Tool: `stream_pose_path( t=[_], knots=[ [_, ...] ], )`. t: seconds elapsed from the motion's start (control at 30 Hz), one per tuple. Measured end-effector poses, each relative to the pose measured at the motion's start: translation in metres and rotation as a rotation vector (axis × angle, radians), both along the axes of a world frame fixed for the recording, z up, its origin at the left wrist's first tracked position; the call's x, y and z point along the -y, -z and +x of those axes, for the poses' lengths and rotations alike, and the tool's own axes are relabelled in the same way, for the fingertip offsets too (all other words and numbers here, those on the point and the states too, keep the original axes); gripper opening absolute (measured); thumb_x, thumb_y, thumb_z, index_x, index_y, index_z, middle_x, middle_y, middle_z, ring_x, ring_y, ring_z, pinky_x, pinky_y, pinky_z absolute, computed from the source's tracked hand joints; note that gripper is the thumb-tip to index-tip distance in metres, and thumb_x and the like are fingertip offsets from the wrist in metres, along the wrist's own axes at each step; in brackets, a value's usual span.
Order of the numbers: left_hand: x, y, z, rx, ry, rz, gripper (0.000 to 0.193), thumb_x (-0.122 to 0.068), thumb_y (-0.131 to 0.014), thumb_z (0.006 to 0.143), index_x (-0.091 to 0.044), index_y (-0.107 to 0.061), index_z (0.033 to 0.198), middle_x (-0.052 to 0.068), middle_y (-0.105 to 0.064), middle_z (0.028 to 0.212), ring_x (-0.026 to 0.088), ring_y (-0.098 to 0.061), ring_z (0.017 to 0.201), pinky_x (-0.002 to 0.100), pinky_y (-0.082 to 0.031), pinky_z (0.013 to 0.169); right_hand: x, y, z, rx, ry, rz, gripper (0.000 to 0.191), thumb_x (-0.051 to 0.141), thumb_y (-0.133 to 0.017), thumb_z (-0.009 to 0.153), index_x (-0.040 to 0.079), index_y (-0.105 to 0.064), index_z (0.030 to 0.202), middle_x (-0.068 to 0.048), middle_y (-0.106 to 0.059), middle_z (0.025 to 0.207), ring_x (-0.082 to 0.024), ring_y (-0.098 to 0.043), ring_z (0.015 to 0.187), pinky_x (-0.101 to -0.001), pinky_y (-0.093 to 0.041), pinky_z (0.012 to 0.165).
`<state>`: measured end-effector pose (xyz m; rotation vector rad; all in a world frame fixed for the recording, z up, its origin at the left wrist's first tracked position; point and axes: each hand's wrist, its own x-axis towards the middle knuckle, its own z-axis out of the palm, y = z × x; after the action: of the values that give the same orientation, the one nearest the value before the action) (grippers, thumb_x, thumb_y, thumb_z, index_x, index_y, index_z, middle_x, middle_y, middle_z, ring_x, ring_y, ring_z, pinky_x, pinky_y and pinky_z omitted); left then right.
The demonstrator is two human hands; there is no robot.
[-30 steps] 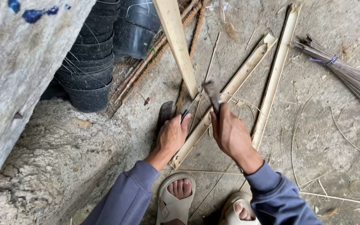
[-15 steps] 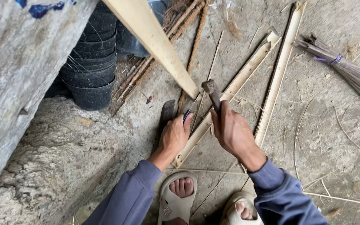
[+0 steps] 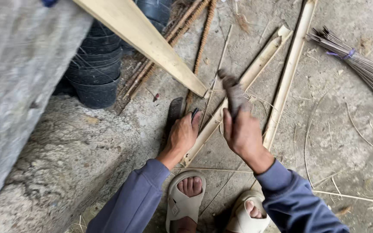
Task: The person sits on the ground and splits a bamboo pole into thin strips using a knife, then uses a hammer and a chisel-like tool to split and shape the bamboo pieces, arranging the finished strips on the ground.
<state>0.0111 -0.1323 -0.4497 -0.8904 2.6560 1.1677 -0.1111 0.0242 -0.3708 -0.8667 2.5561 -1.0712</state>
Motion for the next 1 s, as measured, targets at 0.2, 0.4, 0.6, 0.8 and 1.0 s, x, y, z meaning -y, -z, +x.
stream_pose_path(
  t=[0.2,0.4,0.6,0.8,1.0],
  knots=[
    [-0.001,0.002,-0.001,0.025,0.006,-0.027,0.038,-0.036,-0.051,0.106,-0.004,-0.069,0.095,0.026,-0.070,0.084,0.048,-0.068,0.077,0.056,-0.054,0.070,0.002,-0.004,0.009,0.113,-0.046,0.071,0.031,0.025,-0.056,0.105,-0.003,-0.046,0.114,-0.024,-0.061,0.063,-0.042,-0.061,0.049,-0.0509,-0.045,0.043],
    [0.002,0.000,0.000,0.151,0.018,0.008,0.042,-0.038,-0.048,0.109,-0.004,-0.067,0.093,0.025,-0.070,0.079,0.043,-0.071,0.070,0.051,-0.056,0.063,0.001,-0.006,0.005,0.047,-0.184,0.075,0.022,0.018,-0.052,0.107,-0.002,-0.046,0.113,-0.020,-0.060,0.063,-0.036,-0.056,0.040,-0.0466,-0.042,0.036],
    [0.003,-0.002,0.002,-0.013,0.019,0.045,0.034,-0.033,-0.047,0.104,-0.007,-0.069,0.107,0.025,-0.070,0.078,0.045,-0.070,0.072,0.053,-0.056,0.062,-0.007,0.005,0.004,0.008,-0.034,-0.037,0.026,0.018,-0.054,0.106,-0.006,-0.046,0.111,-0.017,-0.059,0.057,-0.030,-0.058,0.039,-0.0417,-0.044,0.034],
    [0.003,-0.002,0.000,0.042,-0.027,-0.048,0.039,-0.039,-0.052,0.102,-0.006,-0.071,0.093,0.026,-0.070,0.079,0.048,-0.067,0.075,0.057,-0.054,0.065,-0.004,-0.004,-0.002,0.171,-0.095,0.187,0.029,0.019,-0.054,0.106,-0.008,-0.047,0.113,-0.021,-0.060,0.054,-0.034,-0.058,0.038,-0.0454,-0.043,0.034],
    [0.001,-0.003,-0.001,-0.041,0.002,-0.082,0.042,-0.039,-0.052,0.105,-0.003,-0.067,0.089,0.026,-0.069,0.081,0.049,-0.067,0.077,0.056,-0.054,0.068,-0.001,-0.003,0.003,-0.097,-0.093,-0.085,0.031,0.020,-0.053,0.110,-0.010,-0.045,0.115,-0.020,-0.060,0.059,-0.032,-0.059,0.044,-0.0432,-0.043,0.038]
  ],
)
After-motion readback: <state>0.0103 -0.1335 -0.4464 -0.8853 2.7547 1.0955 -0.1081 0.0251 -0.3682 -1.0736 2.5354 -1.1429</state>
